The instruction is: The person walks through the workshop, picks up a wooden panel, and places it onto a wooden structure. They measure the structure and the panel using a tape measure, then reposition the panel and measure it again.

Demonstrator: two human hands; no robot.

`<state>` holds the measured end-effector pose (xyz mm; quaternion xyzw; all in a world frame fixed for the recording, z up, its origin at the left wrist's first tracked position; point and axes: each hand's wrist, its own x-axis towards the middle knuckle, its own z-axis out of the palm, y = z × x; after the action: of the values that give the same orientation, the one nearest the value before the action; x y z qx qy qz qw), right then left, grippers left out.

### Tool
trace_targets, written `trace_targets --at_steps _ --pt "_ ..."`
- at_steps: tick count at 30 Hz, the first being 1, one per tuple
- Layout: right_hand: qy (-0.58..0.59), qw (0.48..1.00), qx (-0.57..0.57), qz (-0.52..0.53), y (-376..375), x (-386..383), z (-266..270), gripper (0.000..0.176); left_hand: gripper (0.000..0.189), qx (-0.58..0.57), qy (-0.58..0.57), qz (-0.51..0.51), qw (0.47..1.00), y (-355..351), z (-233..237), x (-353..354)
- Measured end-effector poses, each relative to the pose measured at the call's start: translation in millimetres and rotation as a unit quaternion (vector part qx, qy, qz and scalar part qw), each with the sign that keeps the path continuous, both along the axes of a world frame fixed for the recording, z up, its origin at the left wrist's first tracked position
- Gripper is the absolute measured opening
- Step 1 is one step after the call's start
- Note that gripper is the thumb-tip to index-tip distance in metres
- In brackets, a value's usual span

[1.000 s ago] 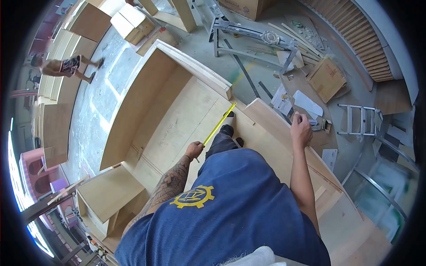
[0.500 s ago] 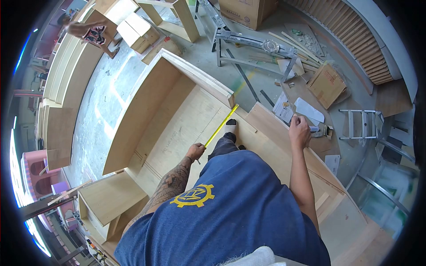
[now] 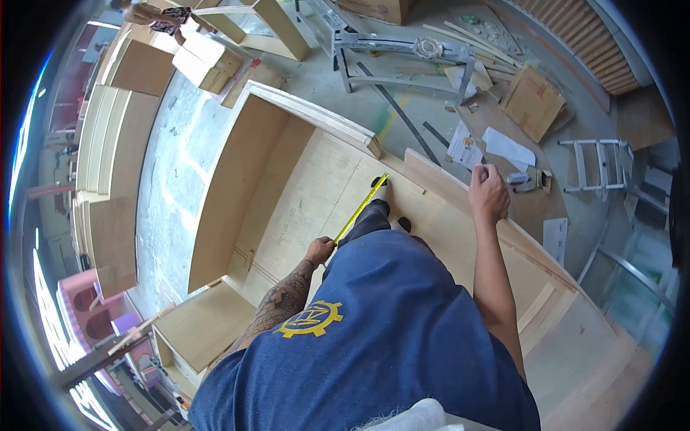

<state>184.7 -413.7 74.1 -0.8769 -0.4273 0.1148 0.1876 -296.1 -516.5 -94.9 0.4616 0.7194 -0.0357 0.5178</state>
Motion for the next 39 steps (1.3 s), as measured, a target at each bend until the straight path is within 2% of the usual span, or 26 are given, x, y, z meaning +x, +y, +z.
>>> trace_targets --at_steps 4,6,8,10,16,17,19,22,25,28,34,39 --pt "0.0 1.0 -0.005 -0.013 0 -2 8 0.033 0.035 -0.001 0.009 -0.017 1.0 19 -5 1" --pt "-0.004 1.0 -0.012 -0.023 1 -3 9 0.033 0.035 0.025 0.003 -0.042 0.999 32 -29 -6" --pt "-0.01 0.999 -0.019 -0.029 2 -2 7 0.033 0.034 -0.025 -0.004 0.011 1.0 52 -41 -6" --pt "-0.014 0.998 -0.027 -0.047 3 -2 5 0.031 0.031 -0.02 -0.034 0.058 0.998 76 -45 -3" --pt "0.006 0.993 -0.072 -0.098 10 -5 13 0.028 0.028 -0.028 -0.049 0.066 0.996 155 -53 -3" --pt "0.004 0.991 -0.08 -0.106 10 -4 11 0.028 0.026 -0.025 -0.063 0.059 0.996 164 -66 -9" --pt "0.019 0.99 -0.063 -0.124 9 -4 8 0.026 0.026 -0.048 -0.065 0.054 0.995 192 -49 2" --pt "0.015 0.986 -0.096 -0.135 7 -2 7 0.024 0.023 -0.084 -0.07 0.062 0.992 219 -61 5" --pt "0.017 0.987 -0.088 -0.137 7 -3 8 0.022 0.022 -0.088 -0.084 0.045 0.992 237 -74 8" --pt "0.022 0.985 -0.086 -0.147 6 -3 7 0.021 0.022 -0.138 -0.11 0.064 0.982 256 -66 20" --pt "0.014 0.986 -0.066 -0.15 4 -2 5 0.02 0.022 -0.114 -0.108 0.035 0.987 273 -92 25" --pt "0.01 0.984 -0.081 -0.156 2 -1 3 0.02 0.024 -0.112 -0.111 0.012 0.987 290 -85 44"
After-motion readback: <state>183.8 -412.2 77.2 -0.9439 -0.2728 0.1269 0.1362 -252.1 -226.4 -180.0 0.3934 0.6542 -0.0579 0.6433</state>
